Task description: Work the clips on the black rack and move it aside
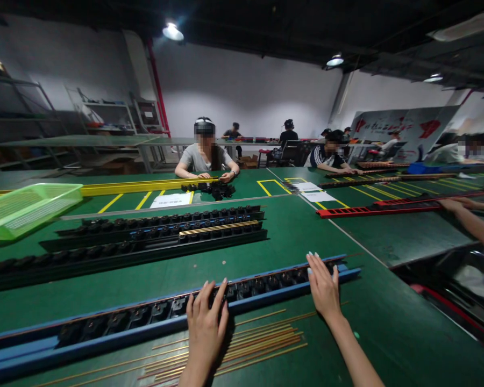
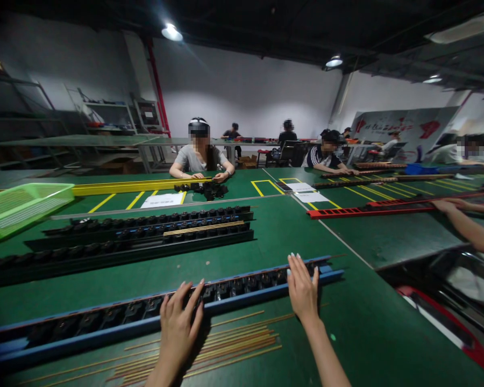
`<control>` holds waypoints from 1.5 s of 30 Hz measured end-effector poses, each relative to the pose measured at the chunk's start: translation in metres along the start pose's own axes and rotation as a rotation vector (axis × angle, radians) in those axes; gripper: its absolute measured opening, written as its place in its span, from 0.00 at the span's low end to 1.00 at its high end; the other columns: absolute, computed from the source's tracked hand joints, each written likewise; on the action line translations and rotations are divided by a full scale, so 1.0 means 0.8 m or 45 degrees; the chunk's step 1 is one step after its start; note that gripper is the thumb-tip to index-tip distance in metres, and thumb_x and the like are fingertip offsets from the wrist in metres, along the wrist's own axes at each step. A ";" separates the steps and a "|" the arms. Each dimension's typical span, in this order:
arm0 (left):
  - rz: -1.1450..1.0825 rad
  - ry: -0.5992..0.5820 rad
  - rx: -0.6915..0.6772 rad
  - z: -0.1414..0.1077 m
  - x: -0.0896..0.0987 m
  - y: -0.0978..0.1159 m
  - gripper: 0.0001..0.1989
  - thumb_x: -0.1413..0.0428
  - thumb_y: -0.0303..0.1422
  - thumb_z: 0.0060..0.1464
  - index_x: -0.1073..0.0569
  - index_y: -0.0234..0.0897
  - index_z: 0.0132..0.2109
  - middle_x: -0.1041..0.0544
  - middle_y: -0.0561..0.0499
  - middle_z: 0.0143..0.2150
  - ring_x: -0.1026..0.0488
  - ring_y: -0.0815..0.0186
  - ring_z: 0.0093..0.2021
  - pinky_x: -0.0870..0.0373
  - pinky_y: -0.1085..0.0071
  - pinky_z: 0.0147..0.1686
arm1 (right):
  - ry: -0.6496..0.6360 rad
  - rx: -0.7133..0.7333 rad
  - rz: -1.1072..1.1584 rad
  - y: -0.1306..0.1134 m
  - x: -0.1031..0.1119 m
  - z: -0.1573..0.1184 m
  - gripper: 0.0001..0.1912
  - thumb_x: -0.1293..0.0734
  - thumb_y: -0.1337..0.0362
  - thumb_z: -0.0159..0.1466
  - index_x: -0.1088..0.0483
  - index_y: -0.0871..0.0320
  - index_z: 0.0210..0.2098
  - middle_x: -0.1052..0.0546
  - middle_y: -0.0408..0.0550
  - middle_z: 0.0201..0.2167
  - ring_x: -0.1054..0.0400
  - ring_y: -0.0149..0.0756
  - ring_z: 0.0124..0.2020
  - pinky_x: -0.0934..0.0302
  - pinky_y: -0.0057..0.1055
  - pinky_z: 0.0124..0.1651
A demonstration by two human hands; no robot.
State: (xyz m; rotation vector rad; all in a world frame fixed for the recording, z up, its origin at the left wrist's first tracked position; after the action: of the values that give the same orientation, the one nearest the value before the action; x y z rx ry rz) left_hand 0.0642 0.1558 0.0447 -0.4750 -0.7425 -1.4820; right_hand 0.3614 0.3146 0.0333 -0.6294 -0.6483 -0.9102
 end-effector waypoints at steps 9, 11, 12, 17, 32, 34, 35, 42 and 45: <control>0.034 -0.009 -0.008 0.001 0.003 0.001 0.26 0.50 0.29 0.58 0.39 0.50 0.63 0.31 0.47 0.56 0.38 0.60 0.59 0.53 0.57 0.62 | 0.083 -0.061 0.017 0.008 -0.005 -0.002 0.23 0.52 0.60 0.69 0.40 0.54 0.60 0.30 0.52 0.57 0.42 0.40 0.62 0.65 0.57 0.64; 0.041 -0.018 -0.006 0.001 0.003 0.001 0.27 0.50 0.29 0.58 0.40 0.50 0.63 0.31 0.47 0.56 0.37 0.60 0.59 0.52 0.57 0.62 | 0.099 -0.079 0.021 0.007 -0.006 -0.002 0.23 0.52 0.60 0.69 0.39 0.55 0.59 0.30 0.52 0.56 0.42 0.40 0.62 0.65 0.57 0.64; 0.043 -0.022 -0.002 0.001 0.003 0.001 0.27 0.50 0.29 0.58 0.40 0.50 0.63 0.31 0.47 0.56 0.37 0.60 0.59 0.52 0.57 0.62 | 0.109 -0.091 0.022 0.007 -0.007 -0.002 0.23 0.52 0.60 0.69 0.38 0.55 0.58 0.29 0.52 0.56 0.42 0.41 0.62 0.65 0.58 0.64; 0.039 -0.021 0.000 0.001 0.002 0.000 0.26 0.50 0.29 0.58 0.39 0.50 0.63 0.31 0.47 0.56 0.37 0.60 0.59 0.51 0.57 0.62 | 0.126 -0.115 0.014 0.006 -0.008 -0.001 0.23 0.52 0.59 0.69 0.36 0.55 0.56 0.28 0.52 0.55 0.40 0.41 0.60 0.67 0.59 0.64; 0.025 -0.005 -0.010 0.000 0.002 -0.001 0.27 0.49 0.29 0.57 0.39 0.50 0.63 0.31 0.47 0.56 0.37 0.60 0.59 0.53 0.58 0.62 | 0.027 -0.175 -0.064 0.038 -0.003 0.003 0.26 0.55 0.57 0.69 0.41 0.53 0.61 0.32 0.52 0.59 0.42 0.42 0.62 0.70 0.62 0.63; 0.015 -0.014 0.002 0.000 0.001 -0.002 0.27 0.50 0.29 0.57 0.40 0.52 0.63 0.30 0.48 0.56 0.37 0.59 0.58 0.52 0.58 0.62 | 0.032 -0.219 -0.074 0.043 -0.002 0.003 0.27 0.55 0.56 0.69 0.46 0.54 0.64 0.36 0.54 0.61 0.45 0.43 0.63 0.69 0.64 0.62; 0.013 -0.015 0.006 0.000 0.000 -0.002 0.27 0.50 0.29 0.57 0.40 0.52 0.63 0.30 0.48 0.56 0.36 0.59 0.58 0.52 0.57 0.62 | 0.038 -0.245 -0.079 0.047 -0.001 0.003 0.28 0.56 0.56 0.69 0.49 0.55 0.65 0.38 0.56 0.63 0.46 0.44 0.64 0.70 0.65 0.62; 0.009 -0.022 0.005 0.000 0.000 -0.002 0.26 0.50 0.29 0.58 0.39 0.51 0.63 0.31 0.47 0.56 0.37 0.60 0.59 0.52 0.57 0.62 | 0.014 -0.309 -0.082 0.061 -0.001 0.002 0.28 0.56 0.53 0.69 0.48 0.53 0.65 0.37 0.54 0.62 0.46 0.45 0.64 0.71 0.68 0.61; 0.016 -0.016 0.002 0.000 0.001 -0.002 0.26 0.50 0.29 0.58 0.38 0.50 0.62 0.31 0.47 0.56 0.37 0.60 0.59 0.53 0.57 0.62 | 0.025 -0.310 -0.085 0.065 -0.001 0.002 0.28 0.56 0.53 0.69 0.46 0.53 0.64 0.36 0.53 0.62 0.45 0.44 0.63 0.71 0.66 0.62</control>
State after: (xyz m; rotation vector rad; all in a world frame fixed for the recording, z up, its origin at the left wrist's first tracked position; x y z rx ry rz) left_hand 0.0623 0.1550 0.0446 -0.4877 -0.7490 -1.4676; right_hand 0.4056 0.3404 0.0229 -0.8181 -0.5478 -1.0662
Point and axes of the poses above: each hand's wrist, its own z-axis towards the middle knuckle, its own x-axis out of the back of the hand, y = z × x, the point moved 6 cm from there along z, towards the middle knuckle
